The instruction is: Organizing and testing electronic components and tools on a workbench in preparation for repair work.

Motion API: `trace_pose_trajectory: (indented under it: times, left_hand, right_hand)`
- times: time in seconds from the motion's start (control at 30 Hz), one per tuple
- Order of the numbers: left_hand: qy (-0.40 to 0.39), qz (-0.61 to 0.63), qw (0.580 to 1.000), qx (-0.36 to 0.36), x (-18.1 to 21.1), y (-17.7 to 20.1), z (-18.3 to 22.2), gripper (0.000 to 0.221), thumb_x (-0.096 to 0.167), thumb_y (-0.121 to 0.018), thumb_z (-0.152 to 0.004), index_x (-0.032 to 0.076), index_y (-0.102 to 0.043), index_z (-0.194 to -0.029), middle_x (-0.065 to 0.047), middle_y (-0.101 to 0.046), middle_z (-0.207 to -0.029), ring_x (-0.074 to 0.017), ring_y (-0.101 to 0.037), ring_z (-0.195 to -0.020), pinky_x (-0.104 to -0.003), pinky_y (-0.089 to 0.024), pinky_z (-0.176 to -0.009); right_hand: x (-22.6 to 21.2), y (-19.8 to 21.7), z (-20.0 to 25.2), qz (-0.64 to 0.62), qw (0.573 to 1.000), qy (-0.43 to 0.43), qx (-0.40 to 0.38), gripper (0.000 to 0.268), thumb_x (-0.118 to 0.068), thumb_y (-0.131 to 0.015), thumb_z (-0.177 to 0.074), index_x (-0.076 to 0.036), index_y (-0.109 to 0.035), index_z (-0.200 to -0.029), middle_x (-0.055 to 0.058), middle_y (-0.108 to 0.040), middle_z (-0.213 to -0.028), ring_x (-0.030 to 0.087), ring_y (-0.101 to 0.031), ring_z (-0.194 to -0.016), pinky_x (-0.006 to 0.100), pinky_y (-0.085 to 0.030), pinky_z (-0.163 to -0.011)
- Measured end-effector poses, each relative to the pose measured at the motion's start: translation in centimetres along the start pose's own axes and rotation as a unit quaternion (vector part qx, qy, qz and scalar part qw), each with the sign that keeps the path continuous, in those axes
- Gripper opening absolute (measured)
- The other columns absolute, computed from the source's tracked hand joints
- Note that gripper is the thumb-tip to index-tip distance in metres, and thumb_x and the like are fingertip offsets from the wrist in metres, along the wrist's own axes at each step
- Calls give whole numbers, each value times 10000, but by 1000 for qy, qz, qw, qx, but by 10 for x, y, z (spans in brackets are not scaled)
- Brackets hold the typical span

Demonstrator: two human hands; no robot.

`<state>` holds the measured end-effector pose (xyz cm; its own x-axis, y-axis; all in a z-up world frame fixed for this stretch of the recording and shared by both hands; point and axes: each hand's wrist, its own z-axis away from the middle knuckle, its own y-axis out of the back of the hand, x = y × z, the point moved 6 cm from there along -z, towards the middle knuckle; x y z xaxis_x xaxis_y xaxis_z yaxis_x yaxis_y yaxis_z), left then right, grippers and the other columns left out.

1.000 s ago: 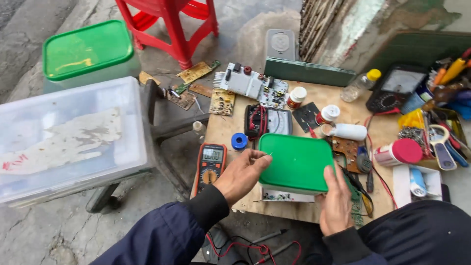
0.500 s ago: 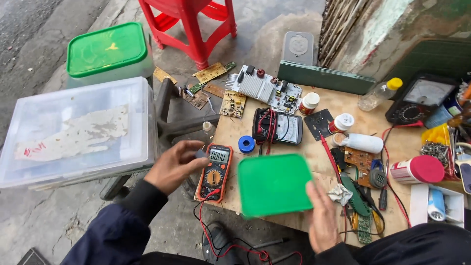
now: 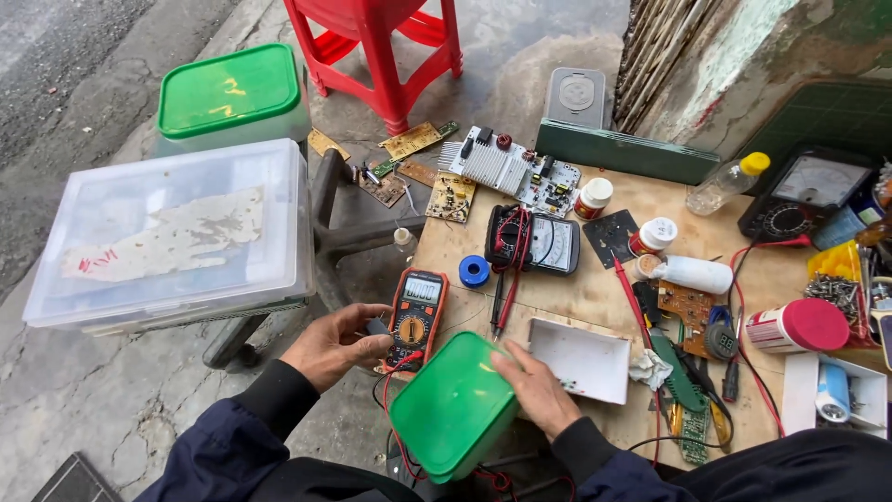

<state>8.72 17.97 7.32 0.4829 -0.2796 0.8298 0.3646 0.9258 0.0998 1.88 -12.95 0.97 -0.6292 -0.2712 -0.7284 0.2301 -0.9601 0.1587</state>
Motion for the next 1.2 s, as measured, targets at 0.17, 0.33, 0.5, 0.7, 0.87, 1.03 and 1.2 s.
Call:
trace_pose_trajectory:
  times: [0.17, 0.33, 0.5, 0.7, 0.87, 1.03, 1.2]
  left_hand:
    - [-3, -35, 999, -14, 16, -6, 5, 659, 325, -810, -890, 163, -699, -1519, -75, -858, -1154, -192, -812, -1048, -397, -704, -982]
    - [-21, -21, 998, -47, -3, -21, -14, 567, 248, -854, -889, 137, -734, -1432, -99, -828, -1249, -191, -764, -1091, -382, -669, -959]
    - [-57, 39, 996, -54, -63, -60, -55, 657, 136, -897, -930, 91, -649, -1537, -126, -837, -1145, -191, -807, -973, -358, -708, -900]
    - [-156, -125, 979, 27, -66, -117, -76, 488, 420, -784, -976, 215, -692, -1409, 1, -807, -1154, -144, -783, -1022, -339, -628, -952]
    - [-227, -88, 968, 63, -46, -161, -116, 382, 392, -784, -1002, 184, -644, -1290, -43, -769, -1056, -187, -750, -944, -358, -624, -897]
    - [-285, -42, 954, 83, -38, -204, -141, 347, 345, -761, -1005, 180, -674, -1297, 9, -746, -1187, -150, -706, -1104, -340, -544, -987]
    - [-277, -55, 953, 108, -42, -214, -135, 367, 400, -750, -1012, 204, -672, -1312, 2, -745, -1123, -170, -732, -1022, -348, -569, -937]
  right_hand:
    - [22, 68, 16, 39, 995, -44, 85, 876, -679, -532, -923, -299, -447, -1708, 65, -366, -1822, 255, -374, -1679, 578, -299, -1360]
    - [13, 88, 9, -18, 984, -2, 175, 737, -515, -651, -948, -159, -643, -1594, 67, -583, -1708, 207, -520, -1597, 367, -383, -1307]
    - [14, 101, -20, 60, 951, 175, 248, 450, -395, -599, -1130, -123, -737, -1461, 229, -663, -1557, 417, -539, -1523, 552, -385, -1312]
    - [102, 75, 39, -36, 950, -18, 310, 456, -453, -627, -1018, -105, -776, -1273, 141, -836, -1148, 259, -758, -1008, 380, -559, -905]
    - [89, 22, 69, -279, 921, -219, 162, 841, -576, -751, -836, 61, -710, -1383, 405, -819, -1028, 425, -795, -809, 430, -645, -715]
    - [120, 13, 41, -291, 911, -213, 197, 537, -435, -868, -922, 74, -702, -878, 309, -811, -834, 301, -714, -616, 355, -583, -558]
    - [126, 31, 28, -314, 892, -231, 229, 490, -346, -890, -959, 51, -639, -821, 303, -766, -779, 321, -685, -607, 393, -488, -532]
